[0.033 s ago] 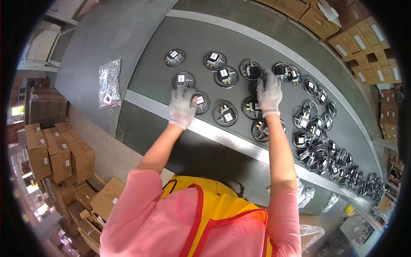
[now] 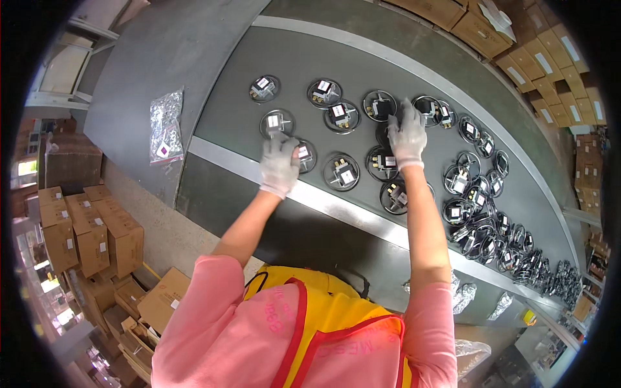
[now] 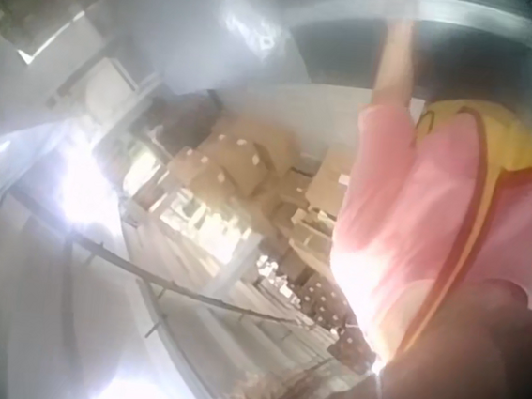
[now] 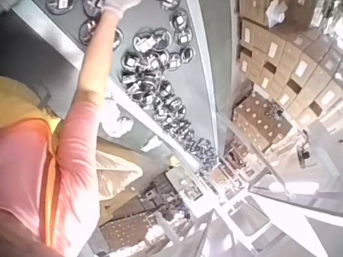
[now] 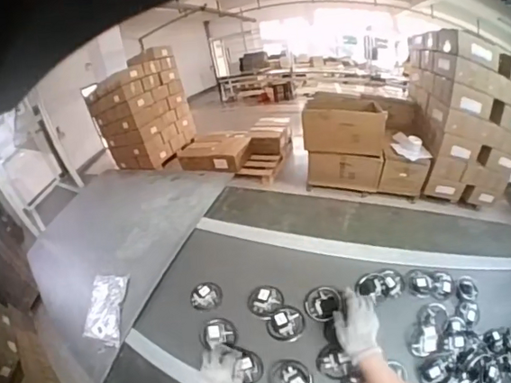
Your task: Pack metal components into a divided cardboard box.
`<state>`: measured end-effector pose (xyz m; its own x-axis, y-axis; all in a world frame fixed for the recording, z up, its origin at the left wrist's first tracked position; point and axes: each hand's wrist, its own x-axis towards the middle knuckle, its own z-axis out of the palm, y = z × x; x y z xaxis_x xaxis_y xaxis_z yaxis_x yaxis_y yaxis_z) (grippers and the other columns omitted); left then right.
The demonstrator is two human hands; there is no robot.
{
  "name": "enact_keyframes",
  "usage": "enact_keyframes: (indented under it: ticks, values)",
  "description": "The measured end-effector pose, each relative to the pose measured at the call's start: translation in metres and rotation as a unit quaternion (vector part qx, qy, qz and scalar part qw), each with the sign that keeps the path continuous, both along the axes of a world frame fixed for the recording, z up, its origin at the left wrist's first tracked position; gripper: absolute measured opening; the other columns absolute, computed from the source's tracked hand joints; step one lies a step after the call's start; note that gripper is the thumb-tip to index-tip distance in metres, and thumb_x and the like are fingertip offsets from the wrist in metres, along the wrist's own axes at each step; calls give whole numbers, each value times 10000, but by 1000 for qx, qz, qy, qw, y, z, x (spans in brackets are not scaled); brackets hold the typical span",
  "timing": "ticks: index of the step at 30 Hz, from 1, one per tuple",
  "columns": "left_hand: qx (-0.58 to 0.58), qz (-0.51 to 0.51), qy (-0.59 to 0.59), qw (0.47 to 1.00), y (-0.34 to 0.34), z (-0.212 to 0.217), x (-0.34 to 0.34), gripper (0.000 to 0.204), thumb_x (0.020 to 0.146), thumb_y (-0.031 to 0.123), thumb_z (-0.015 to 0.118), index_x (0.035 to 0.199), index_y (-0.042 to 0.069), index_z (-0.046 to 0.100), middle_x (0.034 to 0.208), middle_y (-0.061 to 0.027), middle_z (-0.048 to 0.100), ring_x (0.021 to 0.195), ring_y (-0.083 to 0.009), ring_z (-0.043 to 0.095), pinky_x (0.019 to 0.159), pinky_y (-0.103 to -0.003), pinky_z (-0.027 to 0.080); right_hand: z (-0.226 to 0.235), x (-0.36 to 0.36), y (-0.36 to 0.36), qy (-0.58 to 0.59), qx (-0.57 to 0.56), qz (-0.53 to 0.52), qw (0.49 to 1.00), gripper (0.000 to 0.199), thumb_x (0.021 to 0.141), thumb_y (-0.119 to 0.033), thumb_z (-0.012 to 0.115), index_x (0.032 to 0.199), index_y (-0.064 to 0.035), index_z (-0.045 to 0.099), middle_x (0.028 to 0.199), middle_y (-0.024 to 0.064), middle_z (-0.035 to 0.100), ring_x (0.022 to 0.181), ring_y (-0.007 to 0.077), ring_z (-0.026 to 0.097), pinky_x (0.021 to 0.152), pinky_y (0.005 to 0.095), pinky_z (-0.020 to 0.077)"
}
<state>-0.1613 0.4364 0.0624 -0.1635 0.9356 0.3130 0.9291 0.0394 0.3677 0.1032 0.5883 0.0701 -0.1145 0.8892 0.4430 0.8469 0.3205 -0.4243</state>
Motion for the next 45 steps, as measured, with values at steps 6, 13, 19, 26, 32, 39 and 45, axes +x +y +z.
enact_keyframes:
  ticks: [6, 13, 19, 26, 32, 39, 45]
  values:
    - [63, 38, -14, 997, 1, -21, 11, 227, 790, 87, 603, 1015, 103, 636, 1075, -107, 569, 968, -348, 536, 825, -464, 476, -8, -15, 45, 164, -239, -14, 957, 432, 810, -136, 635, 1230, -65, 564, 1131, 150, 656, 1040, 304, 629, 894, 371, 489]
    - [56, 30, -29, 998, 0, -23, 7, 247, 811, 89, 579, 1056, 95, 618, 1124, -133, 555, 985, -356, 530, 855, -464, 463, 24, -22, -3, -72, 20, 216, 974, 178, 816, -152, 645, 983, -94, 623, 946, 129, 645, 860, 311, 603, 780, 417, 484]
    - [48, 36, -23, 998, -1, -23, 7, 261, 799, 79, 580, 1056, 98, 618, 1126, -130, 554, 997, -352, 521, 861, -455, 462, 8, 57, 35, -97, -109, -242, 959, 561, 806, -380, 682, 1229, -64, 492, 1081, 184, 633, 969, 371, 621, 827, 457, 496]
    - [69, 38, -7, 997, 1, -27, 7, 211, 802, 111, 598, 1013, 117, 615, 1077, -108, 555, 945, -345, 530, 818, -459, 476, -8, 65, 37, 156, -113, -169, 967, 356, 801, -147, 658, 1135, -42, 591, 1066, 202, 647, 981, 330, 642, 875, 395, 482]
    - [58, 41, -16, 997, 1, -25, 7, 223, 814, 110, 593, 1034, 118, 627, 1101, -112, 554, 967, -347, 532, 836, -455, 474, 33, 44, -28, -50, 13, 107, 993, 228, 820, -121, 629, 1041, -86, 593, 968, 139, 628, 929, 347, 603, 803, 430, 493]
    - [144, 27, 37, 989, -13, 1, 26, 271, 755, 70, 619, 1021, 118, 637, 1115, -107, 565, 1051, -342, 536, 870, -472, 459, 22, 72, -169, -165, -88, 165, 968, 183, 705, -142, 633, 878, -92, 605, 888, 115, 593, 833, 307, 586, 724, 431, 480]
    - [41, -155, 49, 986, -38, 7, 66, 285, 649, 140, 663, 934, 154, 648, 1126, -50, 533, 1085, -301, 507, 858, -425, 431, -8, 99, -198, -228, -71, -2, 971, 320, 811, -296, 637, 1088, -138, 614, 1136, 129, 584, 995, 290, 550, 835, 465, 429]
